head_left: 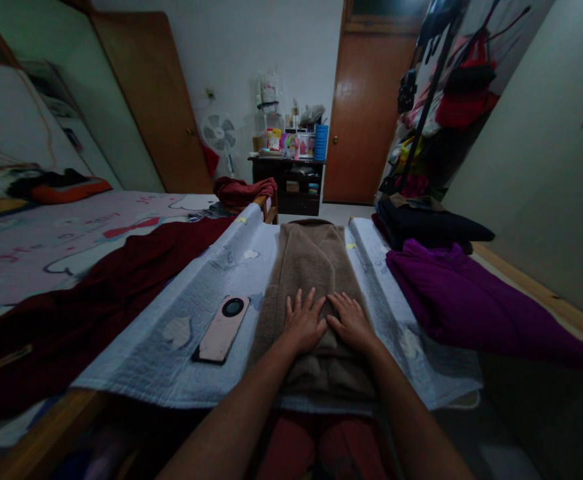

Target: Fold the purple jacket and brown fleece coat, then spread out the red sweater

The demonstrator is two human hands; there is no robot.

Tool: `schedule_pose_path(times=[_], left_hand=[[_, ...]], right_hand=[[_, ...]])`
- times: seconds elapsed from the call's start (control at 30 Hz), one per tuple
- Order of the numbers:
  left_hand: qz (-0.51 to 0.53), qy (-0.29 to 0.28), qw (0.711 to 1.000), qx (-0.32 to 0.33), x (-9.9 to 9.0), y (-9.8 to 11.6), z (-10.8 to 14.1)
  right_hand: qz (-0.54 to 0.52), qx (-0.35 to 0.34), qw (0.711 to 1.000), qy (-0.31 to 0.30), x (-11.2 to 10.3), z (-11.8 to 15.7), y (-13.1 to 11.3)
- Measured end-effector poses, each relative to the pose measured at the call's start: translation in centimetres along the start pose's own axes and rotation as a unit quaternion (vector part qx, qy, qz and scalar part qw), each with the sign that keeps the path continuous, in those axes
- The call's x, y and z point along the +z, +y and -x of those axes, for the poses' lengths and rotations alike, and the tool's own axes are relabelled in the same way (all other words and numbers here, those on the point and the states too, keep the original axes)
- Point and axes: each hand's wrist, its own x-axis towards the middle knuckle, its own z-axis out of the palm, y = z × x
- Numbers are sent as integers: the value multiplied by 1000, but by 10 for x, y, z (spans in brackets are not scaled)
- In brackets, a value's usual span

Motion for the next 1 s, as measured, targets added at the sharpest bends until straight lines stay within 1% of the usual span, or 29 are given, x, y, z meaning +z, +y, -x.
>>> schedule_pose_path(times=[0.47, 0.67, 0.87, 1.0], left_hand=[[4, 10, 1000, 0, 0, 0, 1], [-7, 3, 1000, -1, -1, 1, 2], [2, 6, 1000, -1, -1, 0, 3], [2, 10, 1000, 3, -1, 0, 3]], right_hand=[[11, 11, 1000, 13, 2, 1, -3], [20, 10, 1000, 20, 1, 3, -5], [46, 10, 999, 25, 5, 14, -12], [44, 5, 999, 17, 5, 22, -14]])
